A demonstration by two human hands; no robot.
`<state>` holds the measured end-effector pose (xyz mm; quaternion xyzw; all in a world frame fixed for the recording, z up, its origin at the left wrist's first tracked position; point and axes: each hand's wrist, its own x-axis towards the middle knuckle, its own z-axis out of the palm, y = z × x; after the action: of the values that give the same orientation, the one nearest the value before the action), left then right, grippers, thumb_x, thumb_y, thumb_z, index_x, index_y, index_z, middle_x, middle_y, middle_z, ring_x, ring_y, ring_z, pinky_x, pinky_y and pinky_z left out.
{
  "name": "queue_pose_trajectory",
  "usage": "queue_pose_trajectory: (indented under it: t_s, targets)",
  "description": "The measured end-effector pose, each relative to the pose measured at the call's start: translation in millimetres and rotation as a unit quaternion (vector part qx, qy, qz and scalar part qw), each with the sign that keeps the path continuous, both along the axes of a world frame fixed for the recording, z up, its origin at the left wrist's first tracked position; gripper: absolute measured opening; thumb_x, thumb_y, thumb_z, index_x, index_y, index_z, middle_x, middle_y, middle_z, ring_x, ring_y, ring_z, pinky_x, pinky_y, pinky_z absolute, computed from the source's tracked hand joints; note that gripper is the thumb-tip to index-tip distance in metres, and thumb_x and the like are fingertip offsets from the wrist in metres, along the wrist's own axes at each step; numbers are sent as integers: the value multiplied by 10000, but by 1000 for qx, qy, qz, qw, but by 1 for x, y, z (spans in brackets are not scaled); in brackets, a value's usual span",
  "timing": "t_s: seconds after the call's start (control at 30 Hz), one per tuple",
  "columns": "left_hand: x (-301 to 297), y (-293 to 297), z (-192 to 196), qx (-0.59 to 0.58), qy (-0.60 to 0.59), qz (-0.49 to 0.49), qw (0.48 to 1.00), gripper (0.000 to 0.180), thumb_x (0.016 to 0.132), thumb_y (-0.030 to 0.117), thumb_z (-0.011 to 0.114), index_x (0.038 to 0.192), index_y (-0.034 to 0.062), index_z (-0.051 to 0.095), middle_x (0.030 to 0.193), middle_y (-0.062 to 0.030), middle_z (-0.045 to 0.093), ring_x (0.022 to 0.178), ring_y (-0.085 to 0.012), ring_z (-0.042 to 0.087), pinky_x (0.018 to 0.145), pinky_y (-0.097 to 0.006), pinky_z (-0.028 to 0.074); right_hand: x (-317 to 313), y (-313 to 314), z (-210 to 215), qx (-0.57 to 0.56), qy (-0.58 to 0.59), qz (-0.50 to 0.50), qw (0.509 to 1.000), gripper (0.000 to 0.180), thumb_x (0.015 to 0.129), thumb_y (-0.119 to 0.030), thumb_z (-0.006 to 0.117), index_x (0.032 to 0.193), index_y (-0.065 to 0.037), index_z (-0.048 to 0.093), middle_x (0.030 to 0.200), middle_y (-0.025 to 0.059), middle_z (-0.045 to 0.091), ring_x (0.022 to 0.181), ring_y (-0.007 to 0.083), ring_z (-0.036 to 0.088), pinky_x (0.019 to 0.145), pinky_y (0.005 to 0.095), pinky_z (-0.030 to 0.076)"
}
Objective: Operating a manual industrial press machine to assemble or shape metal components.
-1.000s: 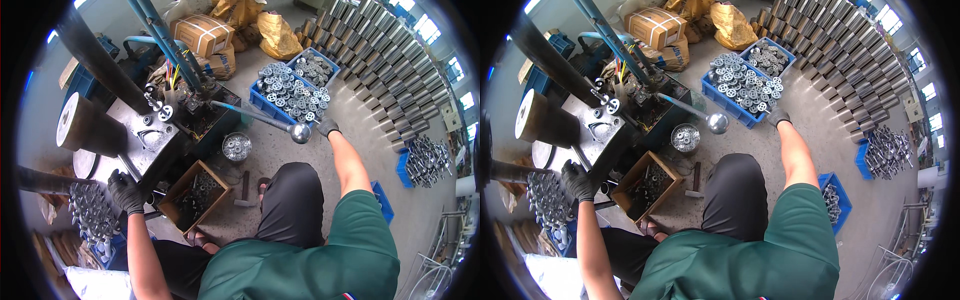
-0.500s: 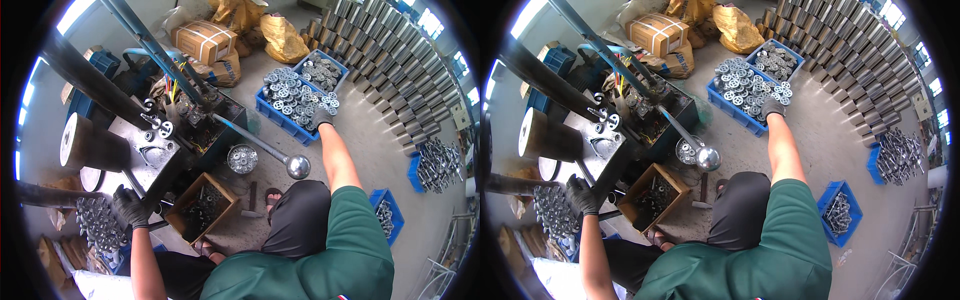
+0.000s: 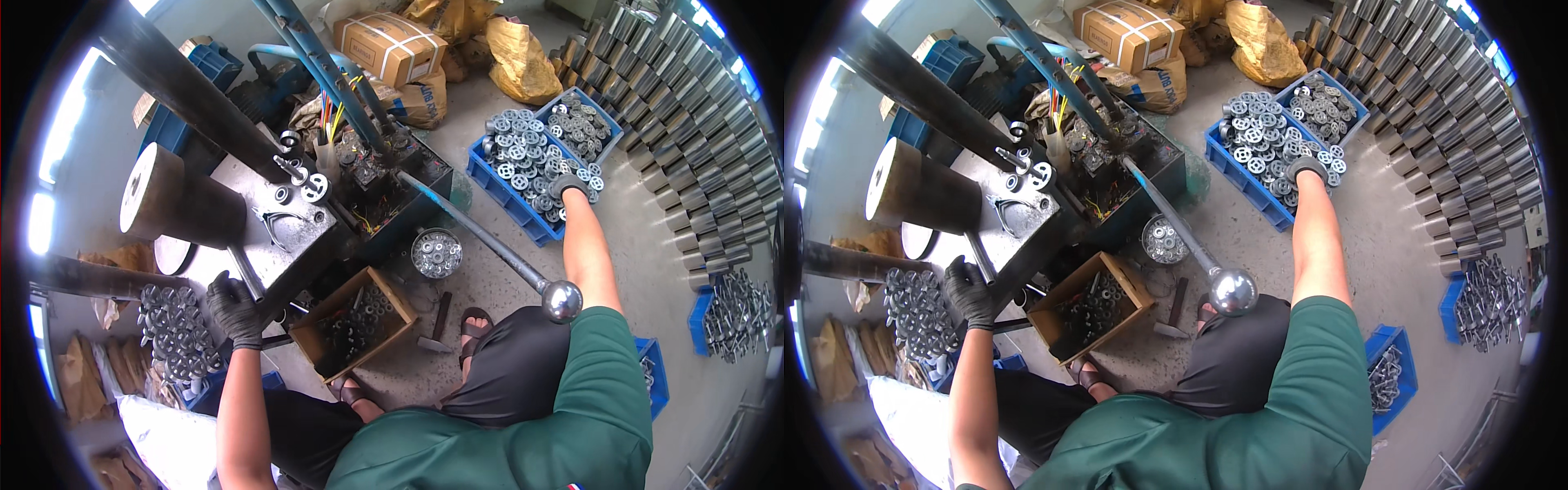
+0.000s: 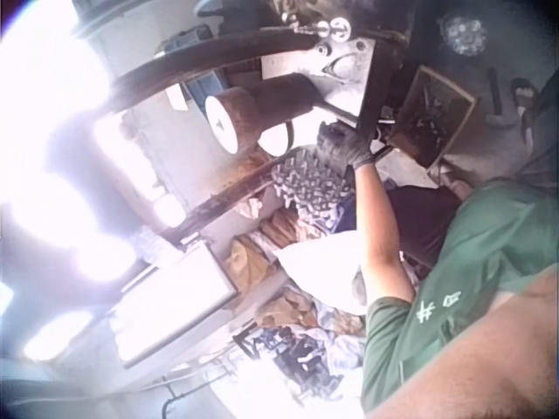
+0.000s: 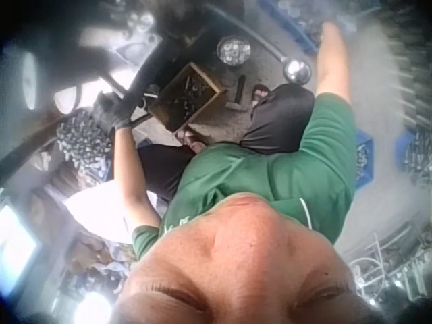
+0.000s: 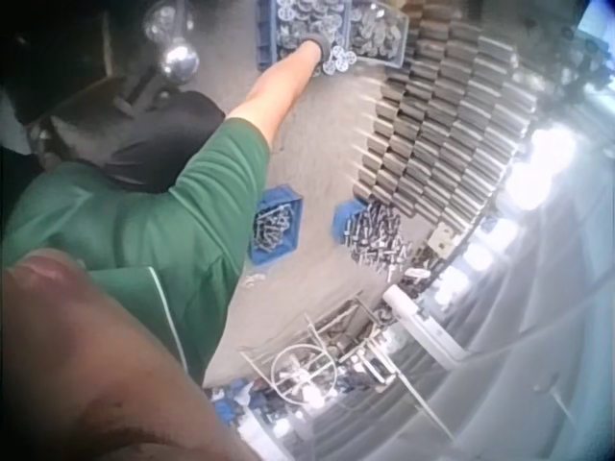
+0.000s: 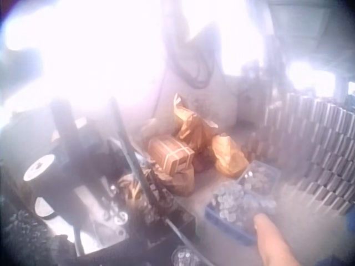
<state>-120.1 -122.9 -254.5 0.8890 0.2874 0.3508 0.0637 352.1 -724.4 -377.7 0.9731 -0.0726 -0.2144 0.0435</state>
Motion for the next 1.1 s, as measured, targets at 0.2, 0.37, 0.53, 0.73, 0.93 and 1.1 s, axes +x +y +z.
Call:
queue_pose_trajectory:
  t_s: [0.2,0.37,0.53,0.73,0.93,1.1]
  targets:
    - [1,6,-6,30,-14,-13,999,251,943,105,603,1149,-19,674,1001,-154,666,861,-272,630,814,-399,521,6,13,-46,-167,-76,233,955,327,959,-239,520,1093,-107,786,1155,140,749,1114,301,704,901,477,538]
    - [-1,3,-9,12,-25,-17,999,239,938,100,605,1133,-16,679,996,-156,664,849,-268,631,813,-397,520,12,5,-53,-141,-66,241,958,339,957,-243,528,1144,-99,771,1221,127,731,1136,279,699,926,470,529]
    - [3,-8,0,31,-5,-7,999,228,934,95,602,1120,-11,681,970,-149,666,842,-266,634,806,-398,521,5,6,-51,-112,-150,183,965,311,963,-189,524,1125,-123,781,1191,123,742,1130,276,700,920,446,535]
    - [3,-2,-3,42,10,-1,999,228,936,89,592,1121,-15,674,982,-156,665,847,-270,638,805,-400,523,-20,18,-49,-143,-108,111,978,291,920,-240,612,1150,-153,768,1250,100,715,1196,292,664,908,461,551]
    - [-2,6,-3,55,2,0,998,236,937,93,591,1127,-21,670,993,-162,672,847,-269,642,806,-399,524,-57,0,-64,95,-167,-67,979,488,962,-458,530,1252,-91,671,1273,209,676,1184,382,654,996,501,512]
    - [4,4,-1,30,19,17,999,249,938,97,591,1141,-24,668,1017,-166,681,885,-283,649,832,-399,525,-52,-25,-88,242,-208,-247,915,701,960,-623,404,1288,-63,667,1337,269,623,1258,419,599,1064,495,460]
